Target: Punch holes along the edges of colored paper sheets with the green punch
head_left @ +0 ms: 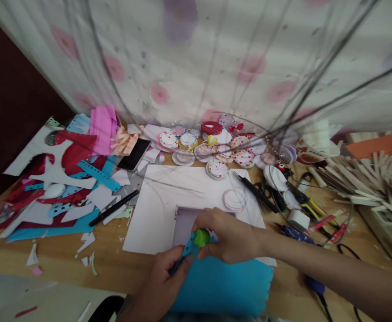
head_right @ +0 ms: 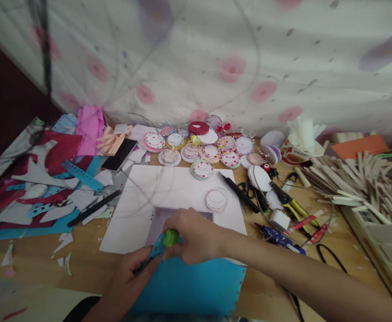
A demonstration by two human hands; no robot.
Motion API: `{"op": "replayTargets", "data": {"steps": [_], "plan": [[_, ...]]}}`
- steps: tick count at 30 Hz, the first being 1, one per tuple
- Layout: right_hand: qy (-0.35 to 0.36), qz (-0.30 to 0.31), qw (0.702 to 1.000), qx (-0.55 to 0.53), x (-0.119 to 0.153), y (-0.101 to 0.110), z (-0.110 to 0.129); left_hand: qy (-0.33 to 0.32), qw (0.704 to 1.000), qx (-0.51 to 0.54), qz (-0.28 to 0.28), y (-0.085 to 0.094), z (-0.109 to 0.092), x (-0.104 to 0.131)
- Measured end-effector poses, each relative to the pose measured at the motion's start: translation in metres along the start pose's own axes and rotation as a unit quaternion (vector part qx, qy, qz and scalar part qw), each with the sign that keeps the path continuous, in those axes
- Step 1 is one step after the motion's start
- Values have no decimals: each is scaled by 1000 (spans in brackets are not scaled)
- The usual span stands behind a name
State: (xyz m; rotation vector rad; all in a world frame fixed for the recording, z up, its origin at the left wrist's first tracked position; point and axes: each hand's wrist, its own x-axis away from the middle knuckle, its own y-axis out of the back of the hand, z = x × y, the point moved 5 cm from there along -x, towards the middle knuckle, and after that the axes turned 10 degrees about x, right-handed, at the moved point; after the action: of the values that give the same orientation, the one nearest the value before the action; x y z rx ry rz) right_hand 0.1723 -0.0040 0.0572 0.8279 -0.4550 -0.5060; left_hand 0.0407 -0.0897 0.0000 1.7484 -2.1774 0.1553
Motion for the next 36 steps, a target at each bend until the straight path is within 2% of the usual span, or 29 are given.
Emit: {"op": "replayTargets", "data": {"steps": [5,7,10,13,22,28,32,34,36], "plan": [[-9,26,999,36,0,2,3,34,997,69,30,6,-11,2],[-10,24,999,43,0,3,5,47,996,80,16,10,-19,0],[12,14,999,37,0,2,10,26,999,33,-3,12,-33,-9],[21,3,999,25,2,-2,14,-11,1000,-6,10,7,-42,-18],[-6,-10,1000,15,4,-5,11,-37,999,-14,6,5,-38,-25],[-20,-25,999,-17,5,2,5,-5,1000,4,3,13,-32,-18],[-40,-22,991,-125,7,4,-5,24,1000,-4,-9,18,-22,-13],[-49,-5,972,-231,8,0,-11,26,1000,13,-2,18,-20,-12],[-86,21,939,-332,8,-10,-23,24,999,30,-7,19,-20,-11]]}}
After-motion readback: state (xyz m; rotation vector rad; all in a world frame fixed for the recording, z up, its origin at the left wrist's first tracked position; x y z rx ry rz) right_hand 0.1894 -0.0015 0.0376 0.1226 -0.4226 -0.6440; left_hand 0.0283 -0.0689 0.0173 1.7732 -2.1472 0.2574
